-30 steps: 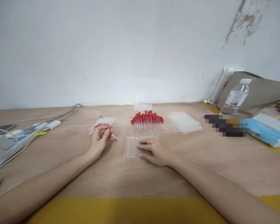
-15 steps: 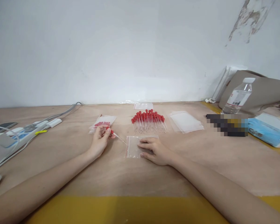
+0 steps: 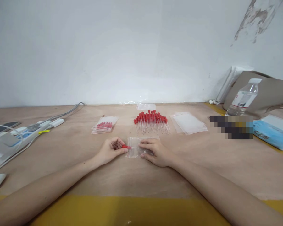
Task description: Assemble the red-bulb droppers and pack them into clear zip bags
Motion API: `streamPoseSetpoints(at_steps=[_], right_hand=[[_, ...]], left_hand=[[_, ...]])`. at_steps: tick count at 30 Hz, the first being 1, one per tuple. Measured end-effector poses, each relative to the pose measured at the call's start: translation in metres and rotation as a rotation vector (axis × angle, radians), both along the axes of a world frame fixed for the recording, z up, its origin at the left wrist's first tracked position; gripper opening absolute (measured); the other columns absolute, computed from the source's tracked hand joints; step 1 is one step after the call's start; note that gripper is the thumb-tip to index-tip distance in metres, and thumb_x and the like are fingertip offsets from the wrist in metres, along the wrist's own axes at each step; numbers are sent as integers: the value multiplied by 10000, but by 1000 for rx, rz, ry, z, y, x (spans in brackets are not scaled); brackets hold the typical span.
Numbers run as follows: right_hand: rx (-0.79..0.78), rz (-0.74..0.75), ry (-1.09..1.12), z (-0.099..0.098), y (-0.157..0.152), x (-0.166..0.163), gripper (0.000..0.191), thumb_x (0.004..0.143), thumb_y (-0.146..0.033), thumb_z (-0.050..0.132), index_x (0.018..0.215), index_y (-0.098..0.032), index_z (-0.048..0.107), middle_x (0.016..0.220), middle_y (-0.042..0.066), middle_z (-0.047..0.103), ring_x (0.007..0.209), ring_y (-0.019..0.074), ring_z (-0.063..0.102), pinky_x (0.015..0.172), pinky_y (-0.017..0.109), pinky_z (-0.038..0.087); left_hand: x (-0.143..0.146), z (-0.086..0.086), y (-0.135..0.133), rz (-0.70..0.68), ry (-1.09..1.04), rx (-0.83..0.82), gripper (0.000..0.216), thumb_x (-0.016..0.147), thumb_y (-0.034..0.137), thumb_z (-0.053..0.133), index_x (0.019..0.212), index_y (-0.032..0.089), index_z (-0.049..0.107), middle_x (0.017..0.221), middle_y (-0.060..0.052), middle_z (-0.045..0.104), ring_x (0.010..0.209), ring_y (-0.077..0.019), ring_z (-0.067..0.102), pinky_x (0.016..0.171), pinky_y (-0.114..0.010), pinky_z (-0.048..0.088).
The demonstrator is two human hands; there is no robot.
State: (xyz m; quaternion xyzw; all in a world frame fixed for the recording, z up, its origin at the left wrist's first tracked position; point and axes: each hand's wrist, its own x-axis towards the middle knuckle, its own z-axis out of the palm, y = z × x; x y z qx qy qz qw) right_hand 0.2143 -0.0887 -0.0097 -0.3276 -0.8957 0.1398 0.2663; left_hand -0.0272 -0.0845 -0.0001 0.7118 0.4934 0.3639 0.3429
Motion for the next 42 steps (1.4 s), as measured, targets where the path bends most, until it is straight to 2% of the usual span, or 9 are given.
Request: streamPoseSetpoints(at_steps=[6,11,16,19,23,27,32,35,42], right_hand=[[16,-38,5,-2,-2,-4,428,799,-386,514,1200,-237,513,1205,91,520,1128,238,453,938,423,374],[13,-28,1,-2,-2,-3,432,803,-385,509,1207,-231,506,1206,96,516,1127,233,455,934,418,377],[35,-16,19,-4,0,-4,410,797,-359,523,1191,-245,520,1196,85,528,1118,229,468,931,410,383],[32,-14,21,-4,-1,-4,408,794,-365,525,1186,-248,525,1198,87,526,1116,233,469,927,415,385],[8,-28,14,0,-3,-1,422,799,-383,514,1198,-247,514,1211,86,512,1127,233,456,935,417,381],[-21,-77,14,3,-1,8,458,782,-418,530,1207,-251,503,1237,82,490,1143,238,441,951,423,368],[-69,-77,-28,1,1,10,452,781,-445,521,1187,-248,526,1219,82,508,1132,241,450,946,420,371],[-58,-64,-27,0,1,6,443,781,-448,520,1170,-237,543,1202,89,522,1120,247,456,939,428,371],[-66,-48,-17,2,-1,7,449,776,-437,534,1172,-226,542,1214,100,510,1120,248,458,942,436,371]], left_hand=[[2,-4,3,82,-158,23,263,601,310,711,725,133,561,635,-13,615,549,-93,537,534,-214,430],[-1,10,3,92,-355,-206,329,529,296,762,727,117,571,689,-32,651,595,-101,574,576,-226,454],[5,16,-8,-50,-347,-373,329,595,334,719,802,110,595,644,-23,636,561,-95,558,585,-248,457],[5,13,-10,-88,-161,-211,280,654,352,666,809,131,593,639,-6,610,546,-89,525,541,-229,424],[-2,7,-3,-5,61,73,234,702,364,610,799,150,617,621,7,571,528,-88,467,515,-216,366],[-6,6,3,-32,-41,-22,254,711,362,607,821,135,574,722,-25,595,616,-108,510,590,-235,394],[-5,6,3,-314,-138,-15,221,765,329,569,871,145,509,900,-59,579,761,-123,528,678,-247,403],[-4,7,0,-425,-78,10,198,817,330,496,918,163,463,890,-44,553,745,-115,503,660,-238,394],[-3,8,0,-301,83,81,194,855,358,401,910,176,440,769,3,492,676,-106,450,639,-231,375]])
